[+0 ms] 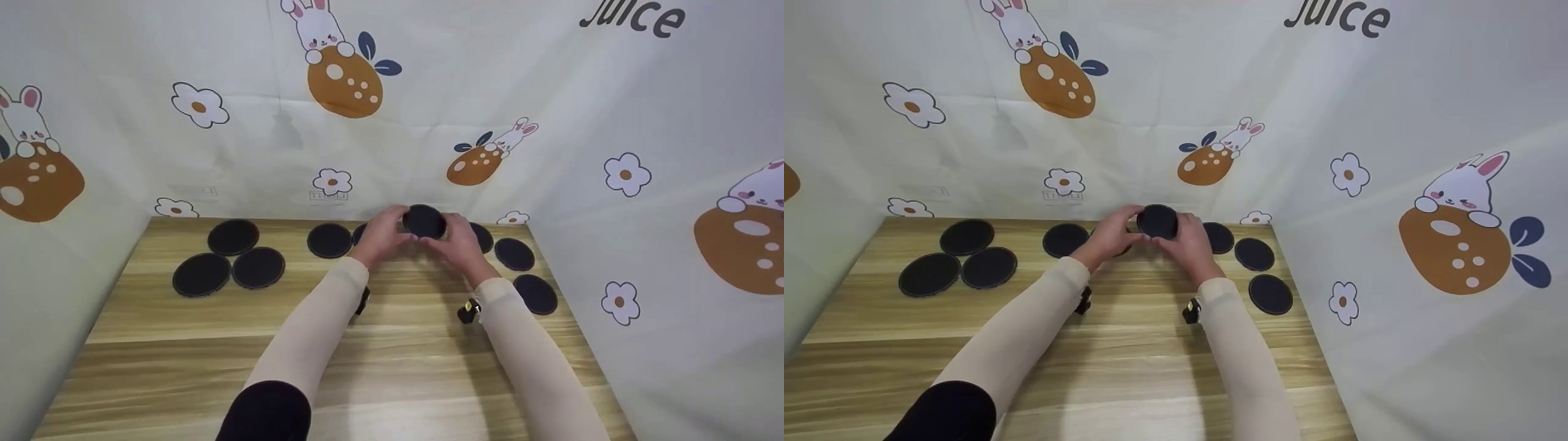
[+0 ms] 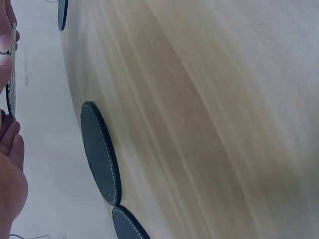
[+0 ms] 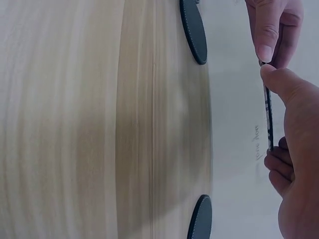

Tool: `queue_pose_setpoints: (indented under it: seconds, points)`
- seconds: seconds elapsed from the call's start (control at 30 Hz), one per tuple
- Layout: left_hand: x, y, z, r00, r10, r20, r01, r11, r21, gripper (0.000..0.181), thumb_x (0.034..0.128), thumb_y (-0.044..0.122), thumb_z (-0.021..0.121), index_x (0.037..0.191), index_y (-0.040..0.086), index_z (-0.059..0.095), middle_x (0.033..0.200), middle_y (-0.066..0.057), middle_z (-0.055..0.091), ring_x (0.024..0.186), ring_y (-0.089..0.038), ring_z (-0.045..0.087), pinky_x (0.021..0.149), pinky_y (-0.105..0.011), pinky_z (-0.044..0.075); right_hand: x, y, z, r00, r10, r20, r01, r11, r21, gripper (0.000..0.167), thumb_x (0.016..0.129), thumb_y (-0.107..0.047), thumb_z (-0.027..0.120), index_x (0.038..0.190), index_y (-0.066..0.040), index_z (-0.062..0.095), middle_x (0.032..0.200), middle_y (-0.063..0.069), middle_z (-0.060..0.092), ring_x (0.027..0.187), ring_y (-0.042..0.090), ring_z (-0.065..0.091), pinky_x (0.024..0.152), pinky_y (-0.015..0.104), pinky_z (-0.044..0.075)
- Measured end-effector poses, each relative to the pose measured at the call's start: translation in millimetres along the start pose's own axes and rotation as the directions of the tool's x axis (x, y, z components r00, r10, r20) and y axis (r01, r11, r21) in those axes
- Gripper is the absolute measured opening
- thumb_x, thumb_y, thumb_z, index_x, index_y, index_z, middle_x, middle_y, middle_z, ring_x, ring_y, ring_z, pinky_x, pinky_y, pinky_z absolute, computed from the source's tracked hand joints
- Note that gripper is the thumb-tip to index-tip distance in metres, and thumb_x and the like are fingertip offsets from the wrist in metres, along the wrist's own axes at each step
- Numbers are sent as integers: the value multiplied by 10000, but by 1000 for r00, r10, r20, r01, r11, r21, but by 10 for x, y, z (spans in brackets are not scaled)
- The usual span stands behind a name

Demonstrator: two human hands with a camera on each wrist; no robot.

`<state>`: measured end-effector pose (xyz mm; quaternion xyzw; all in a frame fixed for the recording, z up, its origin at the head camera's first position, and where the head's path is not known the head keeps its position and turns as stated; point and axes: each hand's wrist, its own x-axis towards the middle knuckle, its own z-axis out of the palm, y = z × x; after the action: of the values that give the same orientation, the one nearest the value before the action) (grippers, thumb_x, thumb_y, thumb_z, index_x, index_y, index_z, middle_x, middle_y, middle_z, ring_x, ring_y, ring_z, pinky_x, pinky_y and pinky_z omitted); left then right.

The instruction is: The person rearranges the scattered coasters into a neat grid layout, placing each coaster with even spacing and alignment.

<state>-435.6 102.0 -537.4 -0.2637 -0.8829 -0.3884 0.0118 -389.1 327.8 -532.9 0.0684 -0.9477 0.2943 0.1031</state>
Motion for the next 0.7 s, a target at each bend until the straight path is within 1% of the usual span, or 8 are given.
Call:
queue_pose_setpoints:
  seconds: [0.27, 0.4, 0.5, 0.7]
  points:
    - [24, -28, -33, 1000, 4, -13, -4, 1000, 8, 688, 995, 213, 860, 1578, 3, 562, 1604, -175, 580, 1516, -315, 517, 1284, -410, 379, 56, -37, 10, 1000, -7, 0, 7, 1000, -26, 788, 934, -468, 881, 1520, -18, 606, 1482, 184, 620, 1403, 352, 558, 1205, 517, 453]
    - [28, -51, -32, 1000, 8, -13, -7, 999, 48, 702, 999, 240, 860, 1585, 3, 555, 1621, -175, 565, 1529, -314, 502, 1286, -403, 374, 82, -31, 28, 999, -41, 3, 41, 998, -46, 778, 945, -446, 880, 1523, -5, 604, 1479, 196, 620, 1398, 368, 557, 1199, 519, 455]
    - [10, -68, -22, 1000, 2, -13, -2, 998, 63, 707, 1002, 255, 859, 1587, 3, 553, 1626, -174, 560, 1535, -316, 496, 1289, -402, 369, 85, -19, 51, 998, -58, 6, 59, 996, -60, 779, 950, -430, 882, 1524, 12, 597, 1480, 213, 615, 1399, 383, 553, 1195, 522, 455]
    - [-36, -140, 32, 1000, 0, -2, 0, 999, 43, 681, 1003, 208, 854, 1572, -20, 558, 1602, -197, 574, 1524, -338, 504, 1292, -421, 366, 64, 18, 144, 999, -41, 13, 41, 998, -39, 778, 919, -409, 910, 1497, 18, 614, 1454, 205, 629, 1371, 369, 569, 1184, 517, 464]
